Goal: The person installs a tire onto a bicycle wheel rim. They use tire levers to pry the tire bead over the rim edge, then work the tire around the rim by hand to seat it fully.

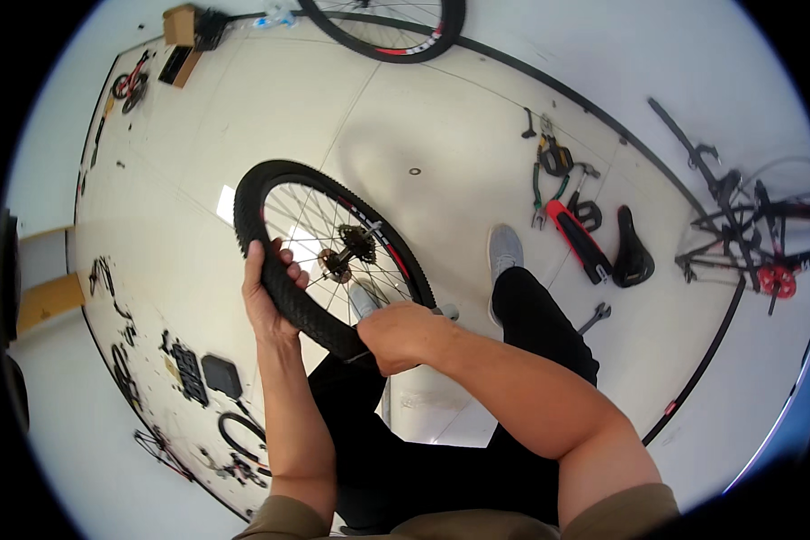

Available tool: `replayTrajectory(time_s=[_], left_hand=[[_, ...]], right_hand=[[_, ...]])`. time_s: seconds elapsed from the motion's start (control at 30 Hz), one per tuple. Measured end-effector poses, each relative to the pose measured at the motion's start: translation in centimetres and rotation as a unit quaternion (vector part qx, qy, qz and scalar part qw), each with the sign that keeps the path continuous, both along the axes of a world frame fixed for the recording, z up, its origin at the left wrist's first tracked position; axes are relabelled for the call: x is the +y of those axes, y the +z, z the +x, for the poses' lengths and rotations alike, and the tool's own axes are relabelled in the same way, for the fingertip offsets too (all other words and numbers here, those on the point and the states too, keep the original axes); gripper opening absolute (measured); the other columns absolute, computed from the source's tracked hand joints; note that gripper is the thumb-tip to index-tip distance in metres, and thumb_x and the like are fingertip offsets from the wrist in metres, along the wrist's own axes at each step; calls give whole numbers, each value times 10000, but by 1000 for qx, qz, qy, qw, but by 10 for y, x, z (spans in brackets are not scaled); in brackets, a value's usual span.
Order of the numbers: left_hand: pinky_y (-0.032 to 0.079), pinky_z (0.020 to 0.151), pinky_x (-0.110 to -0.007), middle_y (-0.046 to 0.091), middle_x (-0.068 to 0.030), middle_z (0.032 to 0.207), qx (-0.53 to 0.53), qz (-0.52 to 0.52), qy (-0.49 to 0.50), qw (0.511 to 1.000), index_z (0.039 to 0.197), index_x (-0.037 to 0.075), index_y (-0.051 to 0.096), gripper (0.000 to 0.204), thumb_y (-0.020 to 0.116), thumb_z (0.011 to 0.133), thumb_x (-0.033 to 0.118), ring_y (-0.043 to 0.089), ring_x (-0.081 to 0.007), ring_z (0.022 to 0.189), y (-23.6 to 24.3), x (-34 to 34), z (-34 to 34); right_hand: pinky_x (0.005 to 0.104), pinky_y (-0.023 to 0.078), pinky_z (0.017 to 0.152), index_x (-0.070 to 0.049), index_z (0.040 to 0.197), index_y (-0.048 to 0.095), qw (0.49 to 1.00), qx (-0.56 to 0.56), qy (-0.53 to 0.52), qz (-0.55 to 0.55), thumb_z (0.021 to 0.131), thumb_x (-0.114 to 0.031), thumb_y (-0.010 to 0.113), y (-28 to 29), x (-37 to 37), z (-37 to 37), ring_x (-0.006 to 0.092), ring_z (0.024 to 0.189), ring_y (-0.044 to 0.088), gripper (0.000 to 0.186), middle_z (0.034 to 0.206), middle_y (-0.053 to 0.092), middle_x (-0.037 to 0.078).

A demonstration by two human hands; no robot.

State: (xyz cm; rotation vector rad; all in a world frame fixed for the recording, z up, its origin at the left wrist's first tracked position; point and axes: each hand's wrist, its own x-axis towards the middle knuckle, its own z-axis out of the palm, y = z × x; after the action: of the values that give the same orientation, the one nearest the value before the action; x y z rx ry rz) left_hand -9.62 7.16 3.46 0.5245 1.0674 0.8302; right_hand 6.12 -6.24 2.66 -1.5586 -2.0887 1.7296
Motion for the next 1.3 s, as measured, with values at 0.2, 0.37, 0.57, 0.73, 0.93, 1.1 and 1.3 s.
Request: replayTrajectory(time_s=[0.2, 0.37, 0.57, 0.73, 0.93, 1.1, 1.3], left_hand=[[493, 482, -289, 623, -93, 828, 45, 92, -90, 991, 1223, -36, 539, 461, 675, 969, 325, 595, -158, 566, 8, -16, 18], [523, 481, -293, 623, -100, 834, 60, 138, -125, 981, 1247, -42, 529, 516, 720, 917, 306, 619, -169, 570, 3, -22, 25], [561, 613, -337, 680, -188, 994, 76, 103, -162, 978, 1255, -53, 533, 487, 678, 898, 245, 674, -224, 715, -6, -16, 26], [549, 614, -316, 681, -171, 967, 119, 137, -166, 969, 1281, -72, 532, 511, 632, 891, 244, 675, -211, 718, -5, -16, 29], [533, 560, -290, 676, -123, 877, 154, 179, -166, 957, 1249, -99, 544, 535, 737, 903, 260, 647, -176, 640, -11, -15, 23], [533, 553, -286, 683, -126, 875, 166, 161, -169, 958, 1242, -98, 549, 554, 773, 900, 276, 649, -175, 631, -6, -14, 27], [534, 538, -292, 693, -144, 899, 158, 155, -157, 963, 1239, -101, 553, 543, 763, 903, 271, 659, -184, 631, -7, -12, 27]], right_hand=[[467, 553, 863, -77, 1195, 654, 997, 8, 33, -65, 757, -121, 715, 2, 10, 7, 367, 994, 695, 445, 990, 730, 178], [461, 569, 795, -7, 970, 714, 1000, -22, -14, -14, 749, -40, 652, -7, 3, 10, 368, 940, 712, 231, 969, 733, 188], [457, 571, 801, 14, 910, 732, 999, -48, -1, -12, 751, -42, 653, -3, 6, 19, 373, 920, 720, 186, 935, 735, 208], [451, 572, 803, 18, 892, 740, 998, -50, -40, 9, 746, -49, 656, -9, 4, 26, 370, 901, 725, 181, 907, 736, 209], [452, 571, 808, 22, 882, 738, 995, -58, -82, 26, 757, -60, 642, -12, 8, 27, 366, 902, 728, 177, 911, 737, 210], [452, 569, 824, 13, 930, 722, 987, -79, -140, 14, 764, -55, 631, -18, 13, 24, 357, 943, 723, 202, 942, 738, 203], [489, 536, 856, 41, 1055, 623, 968, -44, -247, 9, 792, -23, 573, -26, 15, 27, 419, 981, 677, 275, 991, 697, 243]])
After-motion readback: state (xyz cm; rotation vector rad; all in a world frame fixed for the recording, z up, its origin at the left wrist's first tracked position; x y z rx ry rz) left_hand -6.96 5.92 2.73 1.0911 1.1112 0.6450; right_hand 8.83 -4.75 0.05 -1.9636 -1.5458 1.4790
